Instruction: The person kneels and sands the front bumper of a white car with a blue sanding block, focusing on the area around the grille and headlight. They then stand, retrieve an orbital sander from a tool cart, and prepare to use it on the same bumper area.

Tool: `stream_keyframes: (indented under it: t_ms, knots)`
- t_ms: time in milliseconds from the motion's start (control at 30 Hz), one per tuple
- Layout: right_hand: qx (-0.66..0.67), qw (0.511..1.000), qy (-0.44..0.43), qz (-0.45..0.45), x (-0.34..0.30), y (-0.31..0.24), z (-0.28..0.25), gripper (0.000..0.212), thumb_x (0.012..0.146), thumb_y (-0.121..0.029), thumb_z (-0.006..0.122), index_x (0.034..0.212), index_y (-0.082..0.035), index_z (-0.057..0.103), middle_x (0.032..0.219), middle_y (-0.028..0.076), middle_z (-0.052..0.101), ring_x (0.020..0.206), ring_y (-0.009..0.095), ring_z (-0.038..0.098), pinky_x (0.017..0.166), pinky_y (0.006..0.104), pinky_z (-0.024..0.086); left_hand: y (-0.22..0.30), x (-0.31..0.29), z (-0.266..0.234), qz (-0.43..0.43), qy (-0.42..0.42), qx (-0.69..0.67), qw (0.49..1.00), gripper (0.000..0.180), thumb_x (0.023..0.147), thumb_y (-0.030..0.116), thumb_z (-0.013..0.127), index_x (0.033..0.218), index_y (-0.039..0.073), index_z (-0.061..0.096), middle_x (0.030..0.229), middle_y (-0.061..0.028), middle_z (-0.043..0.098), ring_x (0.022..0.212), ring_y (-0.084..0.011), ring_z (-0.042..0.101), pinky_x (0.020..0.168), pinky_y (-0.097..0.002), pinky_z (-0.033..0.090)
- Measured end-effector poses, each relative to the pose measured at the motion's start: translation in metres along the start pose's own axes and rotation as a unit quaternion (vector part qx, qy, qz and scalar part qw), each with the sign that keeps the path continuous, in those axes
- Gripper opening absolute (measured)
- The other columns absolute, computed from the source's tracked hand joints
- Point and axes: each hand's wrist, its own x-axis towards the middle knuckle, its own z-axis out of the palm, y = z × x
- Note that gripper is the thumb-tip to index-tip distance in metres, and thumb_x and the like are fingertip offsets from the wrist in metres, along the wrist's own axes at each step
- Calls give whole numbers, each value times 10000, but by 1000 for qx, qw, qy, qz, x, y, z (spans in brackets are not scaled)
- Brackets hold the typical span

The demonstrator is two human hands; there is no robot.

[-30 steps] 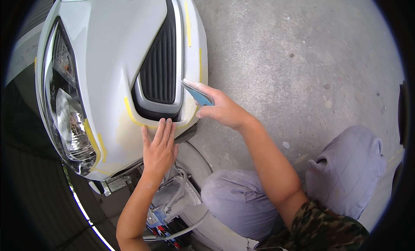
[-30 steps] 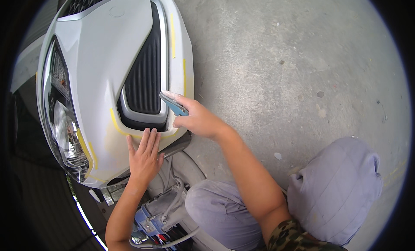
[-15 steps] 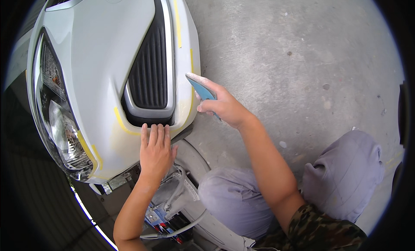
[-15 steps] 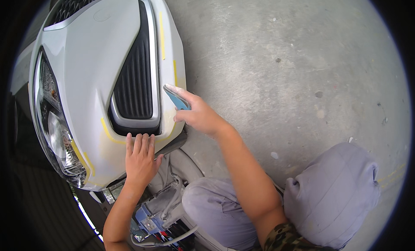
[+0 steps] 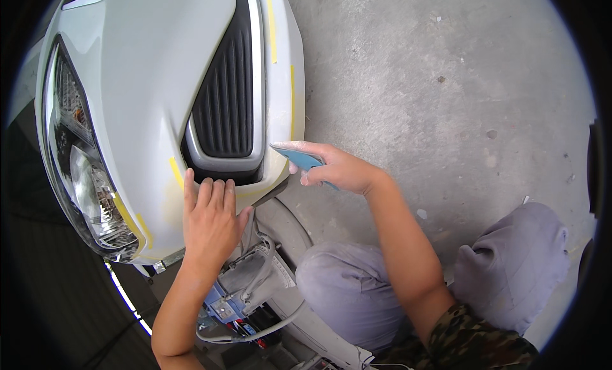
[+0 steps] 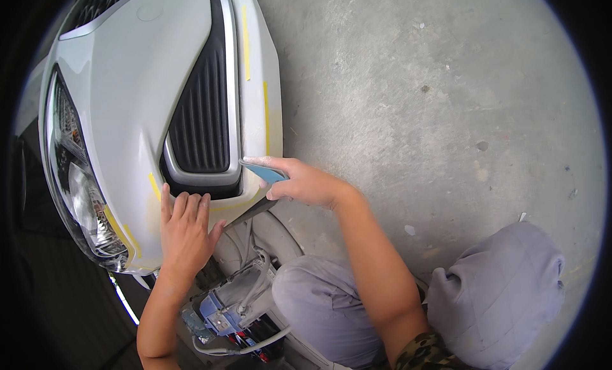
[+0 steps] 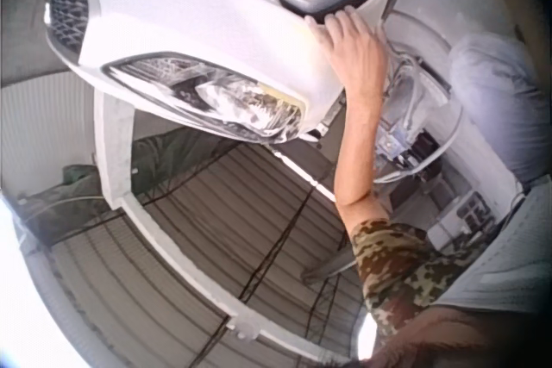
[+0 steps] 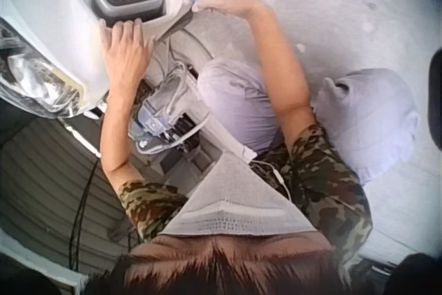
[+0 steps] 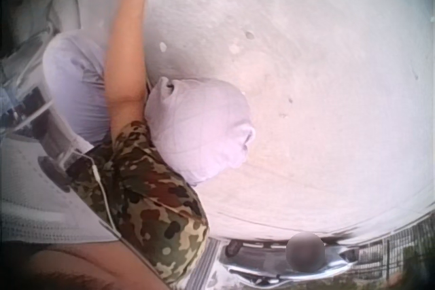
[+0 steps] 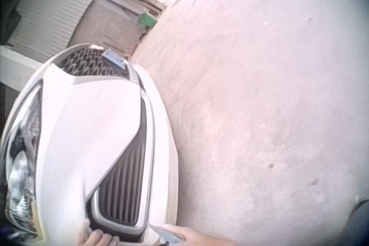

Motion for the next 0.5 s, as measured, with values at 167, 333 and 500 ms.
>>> stream_keyframes:
  t_ms: [167,333,500]
  knots:
    - [-128,986,-71,-75,21,31,26,764,879,-44,656,1618,-102,467,1547,174,571,1462,308,504,1230,389,376,-19,4,-24,9,-9,-25,1000,470,834,288,829,1230,55,732,1121,-50,670,1183,-247,596,1302,-684,151]
    - [-121,982,-57,-136,34,45,46,754,883,28,612,1612,-117,487,1525,140,586,1354,255,556,1185,375,423,-7,6,-14,18,-3,-25,1000,474,836,258,824,1252,58,716,1150,-49,665,1195,-250,592,1294,-707,143]
    - [-96,993,-43,-56,30,38,34,701,905,15,617,1587,-122,533,1349,69,684,1118,156,626,1075,325,500,10,6,18,55,-44,7,998,526,872,298,782,1312,22,695,1178,-68,659,1196,-253,589,1295,-710,139]
